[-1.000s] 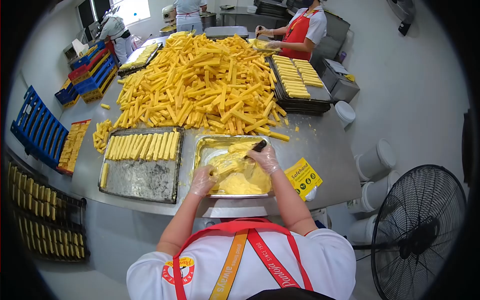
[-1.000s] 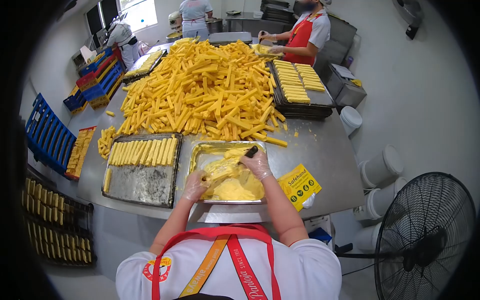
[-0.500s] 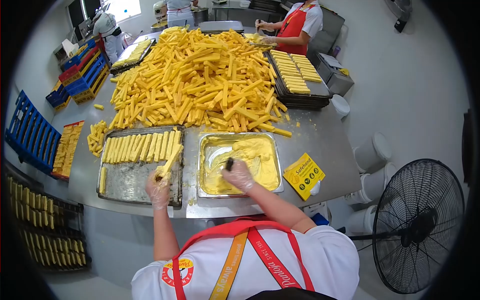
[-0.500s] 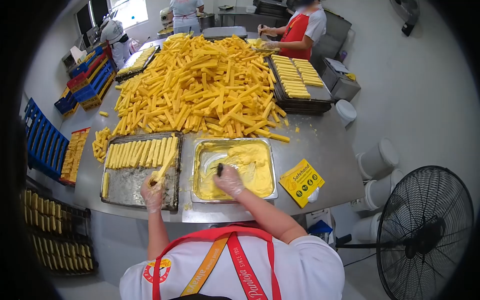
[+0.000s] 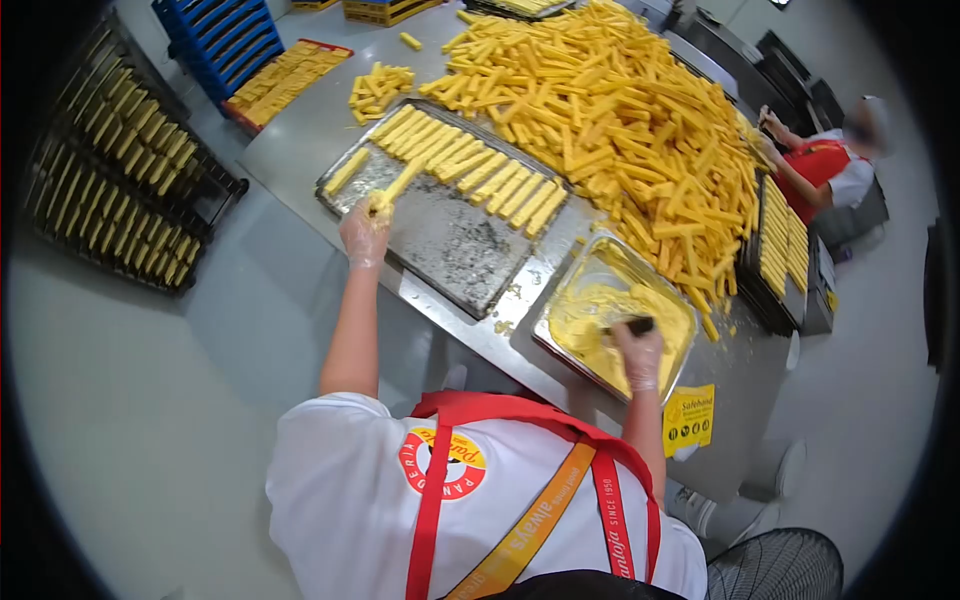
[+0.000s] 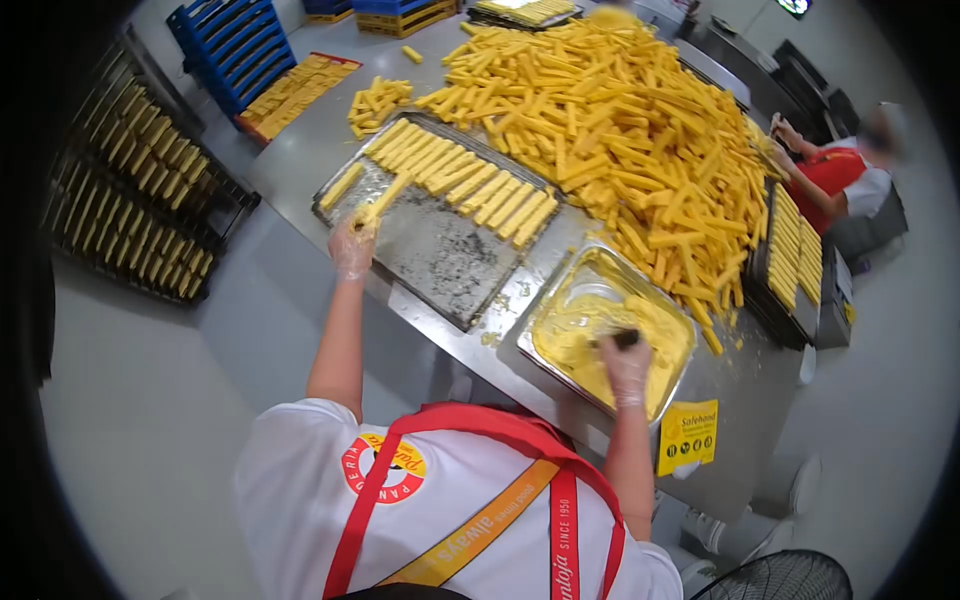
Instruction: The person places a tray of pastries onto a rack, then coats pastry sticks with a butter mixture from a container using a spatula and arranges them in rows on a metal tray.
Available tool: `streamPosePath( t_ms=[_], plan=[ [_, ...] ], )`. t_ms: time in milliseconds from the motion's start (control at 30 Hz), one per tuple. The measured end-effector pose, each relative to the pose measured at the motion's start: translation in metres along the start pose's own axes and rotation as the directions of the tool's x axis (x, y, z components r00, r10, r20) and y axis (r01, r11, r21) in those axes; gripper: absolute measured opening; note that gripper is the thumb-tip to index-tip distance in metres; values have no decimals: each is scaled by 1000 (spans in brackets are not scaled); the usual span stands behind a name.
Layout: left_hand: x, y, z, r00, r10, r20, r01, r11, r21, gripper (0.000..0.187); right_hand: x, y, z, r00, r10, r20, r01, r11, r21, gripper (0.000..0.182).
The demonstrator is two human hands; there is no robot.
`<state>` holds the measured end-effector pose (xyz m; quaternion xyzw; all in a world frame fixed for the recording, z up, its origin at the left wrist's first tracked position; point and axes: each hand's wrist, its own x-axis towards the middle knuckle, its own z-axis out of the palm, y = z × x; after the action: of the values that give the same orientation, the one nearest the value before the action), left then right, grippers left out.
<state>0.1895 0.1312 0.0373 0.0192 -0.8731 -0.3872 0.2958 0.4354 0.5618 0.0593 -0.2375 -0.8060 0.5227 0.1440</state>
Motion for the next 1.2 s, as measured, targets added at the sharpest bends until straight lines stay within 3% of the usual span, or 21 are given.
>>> streamPosePath(
  t_ms=[67,133,233,267,367,433,467,500,567,600,633,733,767,800,833,900,967,1033,1100,1167,1200],
  plan=[
    [18,-32,-1,995,25,-93,-17,997,81,21,9,-2,-37,981,122,-150,-133,989,-65,12],
    [32,-56,-5,993,26,-111,-7,987,163,21,16,-3,-47,956,0,-293,-27,996,-88,18],
    [47,-89,3,993,83,-88,-55,958,283,18,13,-18,-43,973,-35,-229,-91,853,-515,17],
    [51,-100,5,998,41,-51,-23,946,322,20,11,-17,-38,972,-112,-208,-23,833,-553,13],
    [54,-110,17,1000,-27,-1,25,905,425,29,-8,-30,-17,983,-123,-137,89,969,-229,11],
    [48,-75,7,999,21,-35,-1,877,480,36,-20,-21,-7,999,-54,3,53,994,99,10],
    [44,-58,9,998,-67,8,58,912,406,47,-26,-35,-7,990,60,127,-76,989,127,13],
    [39,-36,12,1000,8,18,-14,919,394,47,-24,-34,-11,985,37,166,-53,994,93,14],
    [25,18,27,986,160,41,-164,920,357,48,-7,-15,-37,992,108,72,-114,989,93,15],
    [18,41,42,946,320,45,-319,903,288,50,10,11,-54,992,97,-78,-91,992,86,15],
    [10,64,59,930,360,81,-369,905,210,48,22,32,-69,971,83,-224,-68,995,76,16],
    [-17,140,103,861,488,142,-493,870,1,42,29,14,-84,922,87,-378,-253,874,-415,16],
    [-26,167,115,835,532,142,-530,846,-56,39,20,11,-76,953,-86,-291,-50,901,-431,16],
    [-34,195,127,788,582,199,-531,807,-259,37,8,7,-61,945,-261,-199,154,888,-434,15],
    [-41,222,139,732,637,242,-497,742,-450,36,-6,-21,-53,973,-230,-29,207,920,-334,15],
    [-62,273,165,584,731,354,-526,673,-520,36,-8,-25,-53,963,-86,254,125,982,-141,15],
    [-85,303,197,545,710,446,-495,702,-512,36,8,-19,-73,978,202,59,-187,963,-196,14],
    [-101,323,229,520,678,520,-461,735,-497,36,31,4,-90,962,67,-266,-112,981,-158,13],
    [-110,341,259,509,639,577,-427,769,-475,35,39,19,-95,950,30,-310,-162,898,-409,11],
    [-122,339,299,555,584,593,-389,812,-436,33,21,8,-72,913,-395,-101,297,813,-500,14],
    [-128,334,316,574,536,619,-355,844,-402,34,11,-1,-65,932,-354,79,358,863,-355,18]
  ],
)
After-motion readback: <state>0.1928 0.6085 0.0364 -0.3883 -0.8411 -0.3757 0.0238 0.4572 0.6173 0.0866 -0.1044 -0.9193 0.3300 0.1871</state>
